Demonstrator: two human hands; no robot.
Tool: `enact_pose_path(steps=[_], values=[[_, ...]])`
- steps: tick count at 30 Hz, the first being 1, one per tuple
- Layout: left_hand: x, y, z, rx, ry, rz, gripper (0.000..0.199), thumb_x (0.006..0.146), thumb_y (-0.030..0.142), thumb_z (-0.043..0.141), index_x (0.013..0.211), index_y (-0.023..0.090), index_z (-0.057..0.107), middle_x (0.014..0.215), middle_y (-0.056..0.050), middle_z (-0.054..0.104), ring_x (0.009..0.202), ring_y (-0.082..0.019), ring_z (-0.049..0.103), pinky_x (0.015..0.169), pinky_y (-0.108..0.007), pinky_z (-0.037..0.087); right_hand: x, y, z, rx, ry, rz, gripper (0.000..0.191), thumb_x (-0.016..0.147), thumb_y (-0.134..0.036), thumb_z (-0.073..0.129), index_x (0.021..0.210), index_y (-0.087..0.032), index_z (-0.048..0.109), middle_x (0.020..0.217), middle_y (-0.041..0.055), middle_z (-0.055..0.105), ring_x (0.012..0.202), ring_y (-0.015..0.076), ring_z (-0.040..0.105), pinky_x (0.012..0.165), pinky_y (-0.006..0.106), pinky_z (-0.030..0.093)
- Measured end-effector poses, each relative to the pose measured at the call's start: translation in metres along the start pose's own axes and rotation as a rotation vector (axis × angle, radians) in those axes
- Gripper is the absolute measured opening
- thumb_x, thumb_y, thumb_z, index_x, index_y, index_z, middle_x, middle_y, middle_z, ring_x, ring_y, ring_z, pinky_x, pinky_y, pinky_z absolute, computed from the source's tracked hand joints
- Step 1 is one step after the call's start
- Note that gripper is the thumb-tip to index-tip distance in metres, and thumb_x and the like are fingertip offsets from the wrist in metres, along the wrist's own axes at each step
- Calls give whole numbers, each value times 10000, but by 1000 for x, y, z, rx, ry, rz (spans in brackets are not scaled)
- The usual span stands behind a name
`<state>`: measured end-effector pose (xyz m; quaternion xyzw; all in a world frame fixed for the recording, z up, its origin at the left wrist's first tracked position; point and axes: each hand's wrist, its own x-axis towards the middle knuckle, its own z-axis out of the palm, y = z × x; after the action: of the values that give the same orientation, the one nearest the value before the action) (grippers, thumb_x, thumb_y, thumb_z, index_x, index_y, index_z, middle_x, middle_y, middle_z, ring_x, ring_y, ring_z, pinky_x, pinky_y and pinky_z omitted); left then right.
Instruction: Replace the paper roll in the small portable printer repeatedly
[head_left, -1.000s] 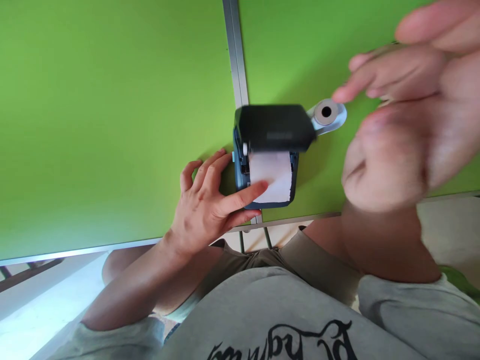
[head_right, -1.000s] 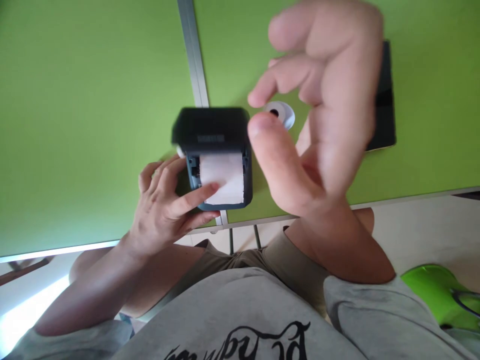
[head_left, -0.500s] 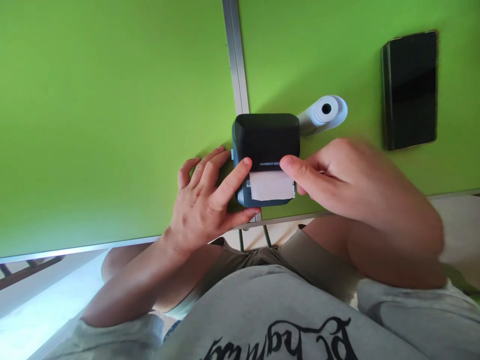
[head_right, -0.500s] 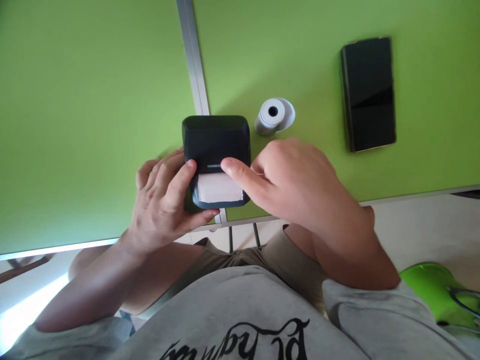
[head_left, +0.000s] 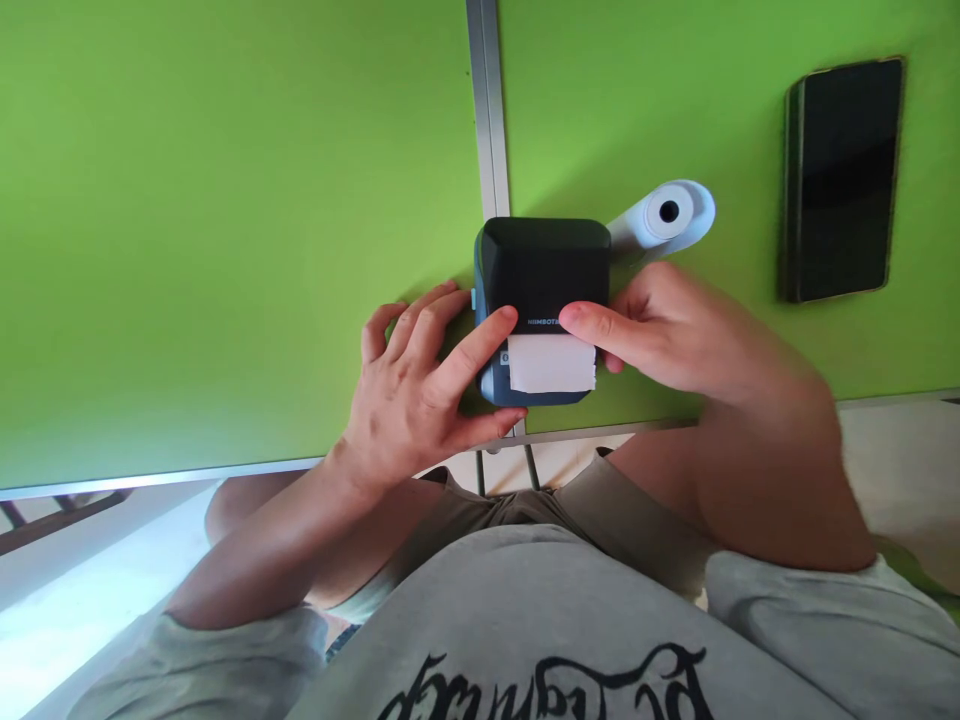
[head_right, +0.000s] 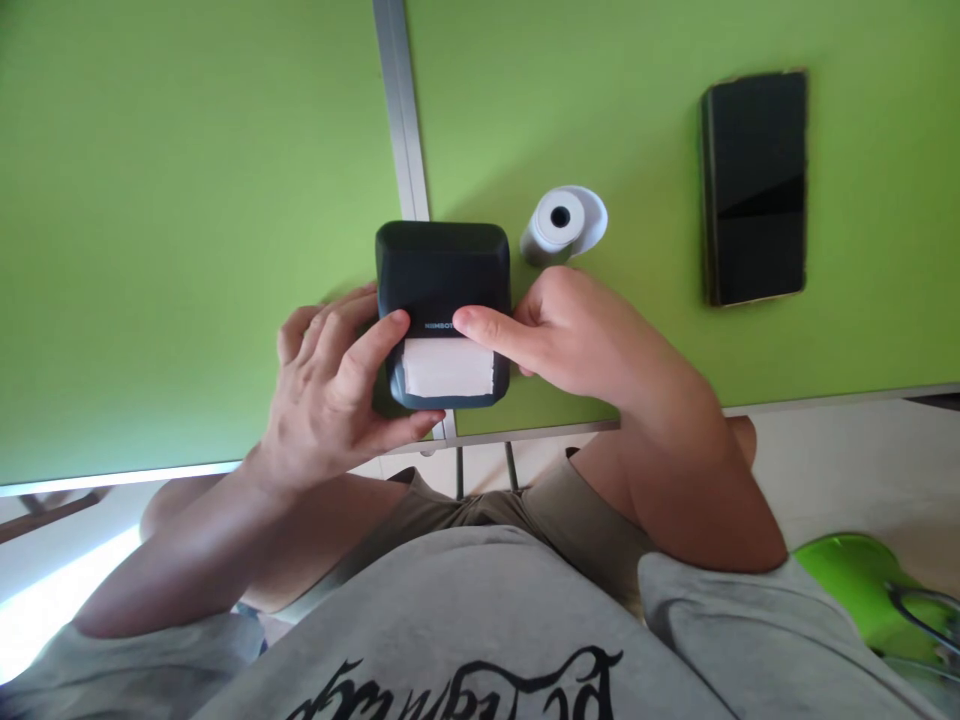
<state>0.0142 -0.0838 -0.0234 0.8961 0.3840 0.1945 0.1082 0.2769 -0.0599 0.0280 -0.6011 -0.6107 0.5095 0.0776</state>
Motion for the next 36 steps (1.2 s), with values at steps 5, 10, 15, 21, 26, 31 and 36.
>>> enact_pose_path(steps=[5,10,15,21,26,31,36], values=[[1,0,0,-19,19,6,833,956,766,514,1618,286,355,1425,-195,628,1349,-358,608,1095,-513,405,-1,-5,0,-6,26,58,731,922,-704,626,434,-191,446,394,-23,336,379,43,270,355,289,146],[2,1,-1,-24,17,6,850,959,754,526,1621,258,335,1422,-197,640,1347,-365,617,1094,-506,405,1,-1,-2,22,-8,19,725,900,-735,626,449,-192,459,407,-31,346,377,42,265,371,290,132],[2,2,0,-59,31,-61,1052,926,838,485,1647,111,243,1429,-226,652,1309,-354,644,1142,-472,389,2,0,-4,-1,16,33,697,923,-711,624,487,-193,457,440,-30,371,409,40,278,403,277,159],[1,3,1,-41,6,-63,1058,919,862,463,1637,98,313,1472,-219,633,1341,-348,622,1175,-456,358,2,-5,-7,-22,-29,84,741,870,-790,634,475,-214,384,448,-29,321,414,60,265,406,297,157],[-1,3,1,-57,-3,-84,1083,904,888,450,1652,115,321,1518,-214,606,1354,-350,608,1179,-450,348,1,-5,-8,-62,-45,130,748,896,-783,604,491,-216,334,477,-19,319,452,61,247,435,307,135],[0,2,-2,-49,-48,-89,1078,919,898,388,1657,114,324,1556,-197,583,1408,-339,576,1192,-429,339,-1,-6,-7,-123,-27,152,735,900,-820,551,507,-216,403,464,-8,410,435,70,313,436,306,157],[1,0,-3,-60,-67,-110,1097,885,928,404,1667,162,322,1555,-173,593,1394,-331,596,1181,-420,364,-2,-8,-8,-82,-52,124,779,828,-919,524,514,-206,503,434,25,539,401,99,467,425,296,271]])
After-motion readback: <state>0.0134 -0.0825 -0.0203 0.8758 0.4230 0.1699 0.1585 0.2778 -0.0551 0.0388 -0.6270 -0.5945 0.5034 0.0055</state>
